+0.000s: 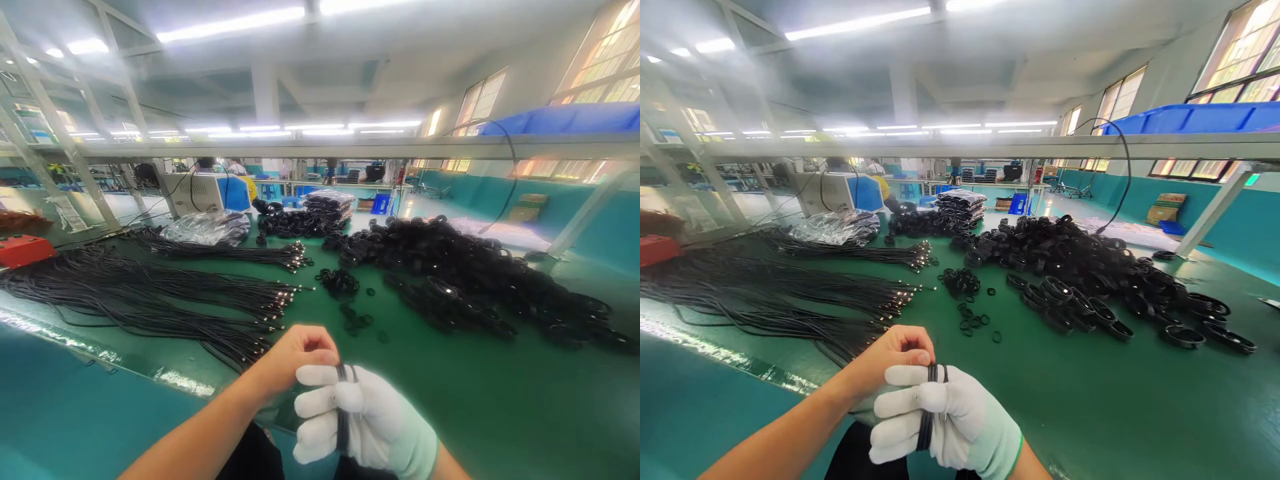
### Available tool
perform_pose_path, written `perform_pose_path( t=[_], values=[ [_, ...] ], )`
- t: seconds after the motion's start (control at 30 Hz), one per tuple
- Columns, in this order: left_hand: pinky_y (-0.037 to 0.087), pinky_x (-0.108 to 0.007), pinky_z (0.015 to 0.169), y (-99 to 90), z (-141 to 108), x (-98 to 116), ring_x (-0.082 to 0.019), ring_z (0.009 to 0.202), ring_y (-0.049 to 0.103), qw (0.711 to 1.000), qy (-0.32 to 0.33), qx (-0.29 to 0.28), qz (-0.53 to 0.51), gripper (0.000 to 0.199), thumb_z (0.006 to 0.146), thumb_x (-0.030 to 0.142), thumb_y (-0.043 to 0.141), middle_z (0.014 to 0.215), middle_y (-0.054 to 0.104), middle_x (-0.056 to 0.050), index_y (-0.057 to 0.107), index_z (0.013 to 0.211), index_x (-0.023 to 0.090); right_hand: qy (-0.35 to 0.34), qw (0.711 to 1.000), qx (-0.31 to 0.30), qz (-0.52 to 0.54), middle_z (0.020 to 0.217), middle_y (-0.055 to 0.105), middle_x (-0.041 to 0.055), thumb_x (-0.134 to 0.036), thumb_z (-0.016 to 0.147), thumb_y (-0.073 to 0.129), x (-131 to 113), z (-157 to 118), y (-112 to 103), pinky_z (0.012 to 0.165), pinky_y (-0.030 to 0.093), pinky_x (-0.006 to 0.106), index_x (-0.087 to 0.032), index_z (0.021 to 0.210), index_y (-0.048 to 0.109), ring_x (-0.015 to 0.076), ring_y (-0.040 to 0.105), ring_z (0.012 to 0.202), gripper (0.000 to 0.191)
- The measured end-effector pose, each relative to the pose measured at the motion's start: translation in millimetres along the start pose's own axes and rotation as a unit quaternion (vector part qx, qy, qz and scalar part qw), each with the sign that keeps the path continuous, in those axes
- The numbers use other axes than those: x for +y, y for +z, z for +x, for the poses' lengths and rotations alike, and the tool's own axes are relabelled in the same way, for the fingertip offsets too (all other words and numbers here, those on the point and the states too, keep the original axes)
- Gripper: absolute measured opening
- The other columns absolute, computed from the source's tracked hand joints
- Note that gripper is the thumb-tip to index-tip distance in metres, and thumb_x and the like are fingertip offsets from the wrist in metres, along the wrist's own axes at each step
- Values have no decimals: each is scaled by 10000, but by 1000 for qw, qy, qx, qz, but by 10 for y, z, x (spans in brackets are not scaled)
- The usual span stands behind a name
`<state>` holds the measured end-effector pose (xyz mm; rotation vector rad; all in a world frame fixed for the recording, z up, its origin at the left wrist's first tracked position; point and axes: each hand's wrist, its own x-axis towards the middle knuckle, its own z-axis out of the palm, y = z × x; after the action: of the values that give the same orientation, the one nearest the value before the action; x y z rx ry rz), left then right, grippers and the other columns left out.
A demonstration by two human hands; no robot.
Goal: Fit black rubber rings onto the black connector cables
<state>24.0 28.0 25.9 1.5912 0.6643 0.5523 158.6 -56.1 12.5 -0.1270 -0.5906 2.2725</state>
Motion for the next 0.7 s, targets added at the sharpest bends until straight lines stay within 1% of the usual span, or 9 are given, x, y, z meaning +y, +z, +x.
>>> perform_pose_path(
  t=[0.13,0.23,0.3,0.37,0.43,0.5,0.53,0.6,0.7],
  values=[
    [310,-192,504,-16,24,11,-85,556,426,1000,-28,6,0,184,717,281,657,619,545,9,599,673,112,-27,1000,11,3,664,290,-72,-248,625,781,28,38,66,637,360,283,-173,756,401,62,340,551,409],
    [297,-197,491,25,-3,-8,-82,527,390,999,-49,-15,-1,181,748,262,584,579,484,29,555,624,133,-89,996,33,7,666,390,-64,-225,682,752,-78,-9,39,634,382,275,-156,823,480,64,407,551,314],
    [317,-203,495,97,-86,-97,-84,506,384,998,-65,-8,19,220,803,267,489,580,477,32,526,619,153,-149,985,84,-22,777,553,-8,-233,733,718,-199,-66,-13,699,434,325,-158,953,542,111,541,638,291],
    [349,-210,523,185,-207,-219,-102,528,442,990,-77,40,110,245,847,282,423,613,529,22,543,665,171,-189,968,149,-67,1017,633,79,-264,762,697,-319,-119,-73,830,449,434,-172,1091,557,199,633,823,370],
    [380,-218,583,278,-334,-313,-133,626,538,959,-81,110,248,245,880,281,383,700,606,5,594,787,199,-207,955,192,-91,1146,621,112,-280,766,694,-402,-145,-126,931,411,497,-171,1140,561,245,636,945,412],
    [390,-229,630,369,-430,-337,-158,730,592,915,-65,144,371,268,904,252,346,808,648,-12,613,922,233,-220,949,205,-96,1123,640,102,-281,767,695,-435,-137,-167,959,402,509,-168,1125,578,243,640,948,394],
    [389,-236,631,409,-460,-320,-166,745,601,895,-52,144,420,287,909,235,329,840,654,-21,613,947,241,-225,946,210,-98,1106,649,97,-279,769,694,-433,-123,-183,961,404,510,-167,1118,583,239,643,942,383],
    [373,-252,599,468,-483,-250,-177,706,599,857,-22,123,499,300,905,204,320,828,649,-34,618,882,228,-223,943,225,-105,1099,654,102,-274,769,696,-403,-90,-205,963,407,510,-164,1112,586,240,650,937,376],
    [335,-272,561,487,-454,-139,-182,646,578,822,14,82,564,259,881,168,361,761,634,-29,585,756,205,-195,935,264,-133,1108,652,132,-249,757,716,-340,-57,-225,976,399,494,-143,1123,573,244,657,942,406]
  ],
)
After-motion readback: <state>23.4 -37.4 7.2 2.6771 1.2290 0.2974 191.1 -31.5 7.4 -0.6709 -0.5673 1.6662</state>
